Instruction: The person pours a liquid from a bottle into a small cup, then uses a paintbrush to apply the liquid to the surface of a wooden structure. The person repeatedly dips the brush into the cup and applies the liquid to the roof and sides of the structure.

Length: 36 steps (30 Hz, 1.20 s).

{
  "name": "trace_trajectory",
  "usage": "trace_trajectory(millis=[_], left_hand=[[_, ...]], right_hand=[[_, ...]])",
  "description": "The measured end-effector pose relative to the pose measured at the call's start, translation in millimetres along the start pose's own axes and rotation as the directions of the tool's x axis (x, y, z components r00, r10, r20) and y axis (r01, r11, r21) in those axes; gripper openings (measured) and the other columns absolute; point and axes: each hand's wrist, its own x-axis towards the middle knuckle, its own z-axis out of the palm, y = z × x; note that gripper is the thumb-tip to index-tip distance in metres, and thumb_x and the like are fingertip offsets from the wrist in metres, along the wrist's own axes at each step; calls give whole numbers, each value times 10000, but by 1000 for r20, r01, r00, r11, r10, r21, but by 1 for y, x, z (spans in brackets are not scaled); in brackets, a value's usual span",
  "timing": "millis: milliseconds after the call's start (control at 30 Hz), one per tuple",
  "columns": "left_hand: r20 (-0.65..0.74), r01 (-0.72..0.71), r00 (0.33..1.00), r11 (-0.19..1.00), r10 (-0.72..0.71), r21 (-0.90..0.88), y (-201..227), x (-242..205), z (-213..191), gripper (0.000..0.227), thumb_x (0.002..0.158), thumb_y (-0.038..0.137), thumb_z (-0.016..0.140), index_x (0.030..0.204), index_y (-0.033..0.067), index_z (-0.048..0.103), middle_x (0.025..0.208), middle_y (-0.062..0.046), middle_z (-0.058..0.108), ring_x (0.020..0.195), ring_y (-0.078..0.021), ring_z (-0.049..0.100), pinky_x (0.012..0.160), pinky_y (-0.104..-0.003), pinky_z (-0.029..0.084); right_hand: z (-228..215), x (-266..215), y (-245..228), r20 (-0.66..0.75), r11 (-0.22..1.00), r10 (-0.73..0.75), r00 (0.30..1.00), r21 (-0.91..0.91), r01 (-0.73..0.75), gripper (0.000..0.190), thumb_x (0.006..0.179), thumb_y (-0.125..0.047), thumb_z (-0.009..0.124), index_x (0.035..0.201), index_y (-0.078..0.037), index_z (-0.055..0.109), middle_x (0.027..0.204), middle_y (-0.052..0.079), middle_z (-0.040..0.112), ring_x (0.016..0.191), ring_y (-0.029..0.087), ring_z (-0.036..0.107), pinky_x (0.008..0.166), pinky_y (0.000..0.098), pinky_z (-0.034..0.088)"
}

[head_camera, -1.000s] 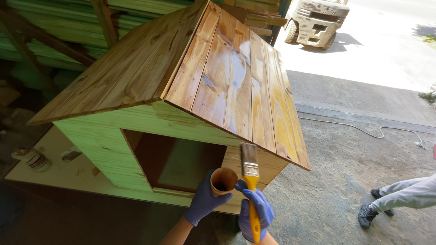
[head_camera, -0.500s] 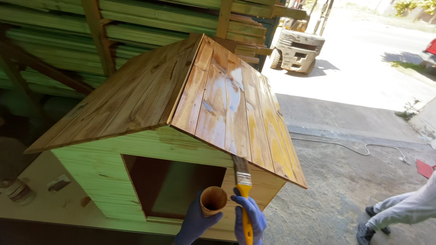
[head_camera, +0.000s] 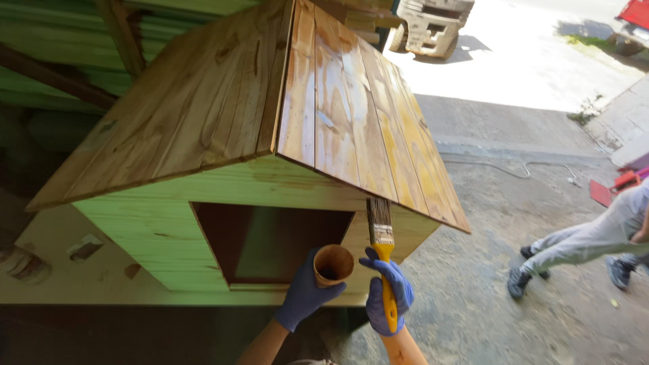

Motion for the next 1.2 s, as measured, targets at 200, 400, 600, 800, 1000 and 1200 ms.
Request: trace_trajectory(millis=[200, 400, 600, 800, 1000, 1200], left_hand=[[21, -14, 1000, 1000, 14, -18, 4, -5, -10, 847, 803, 206, 1069, 1569, 152, 711, 1429, -56, 875, 1282, -198, 849, 1123, -374, 672], [80, 2, 997, 999, 2, -48, -8, -8, -4, 843, 807, 220, 1066, 1573, 162, 717, 1453, -53, 862, 1289, -192, 843, 1102, -366, 703], [145, -22, 989, 998, 30, -59, -11, 0, 10, 889, 833, 252, 1077, 1613, 150, 663, 1521, -69, 825, 1363, -206, 820, 1175, -372, 673], [125, -41, 991, 999, 44, -31, -9, 3, 20, 858, 822, 230, 1079, 1587, 158, 696, 1481, -54, 868, 1331, -207, 846, 1172, -379, 671], [97, 6, 995, 1000, -7, 4, -10, 3, 38, 872, 819, 270, 1072, 1594, 189, 682, 1488, -33, 859, 1338, -201, 836, 1164, -387, 657], [63, -39, 997, 999, 40, -20, 3, 3, 55, 876, 816, 222, 1073, 1597, 127, 688, 1520, -77, 838, 1381, -235, 825, 1200, -407, 651]], right_hand=[[-2, -12, 3, -88, 988, 149, 985, 62, -143, 271, 1324, -295, 629, 1321, -55, 756, 1196, 153, 926, 1275, 388, 931, 1215, 526, 749], [-16, -27, 4, -207, 965, 255, 945, -14, -264, 251, 1307, -290, 643, 1391, -62, 708, 1191, 226, 913, 1307, 401, 913, 1263, 539, 698], [-8, -15, 3, -103, 976, 216, 971, 21, -215, 243, 1311, -314, 640, 1306, -106, 765, 1200, 121, 936, 1336, 381, 916, 1269, 533, 695], [-32, -27, 19, -101, 968, 247, 964, -14, -250, 251, 1309, -298, 631, 1319, -86, 766, 1188, 113, 939, 1347, 388, 914, 1269, 530, 678], [-52, -35, 32, -194, 949, 310, 931, 122, -290, 319, 1271, -381, 705, 1310, -70, 759, 1125, 210, 930, 1231, 379, 938, 1251, 559, 704], [-66, -27, 51, -55, 957, 264, 963, 141, -254, 303, 1312, -341, 618, 1293, -70, 753, 1156, 152, 930, 1268, 437, 934, 1194, 556, 724]])
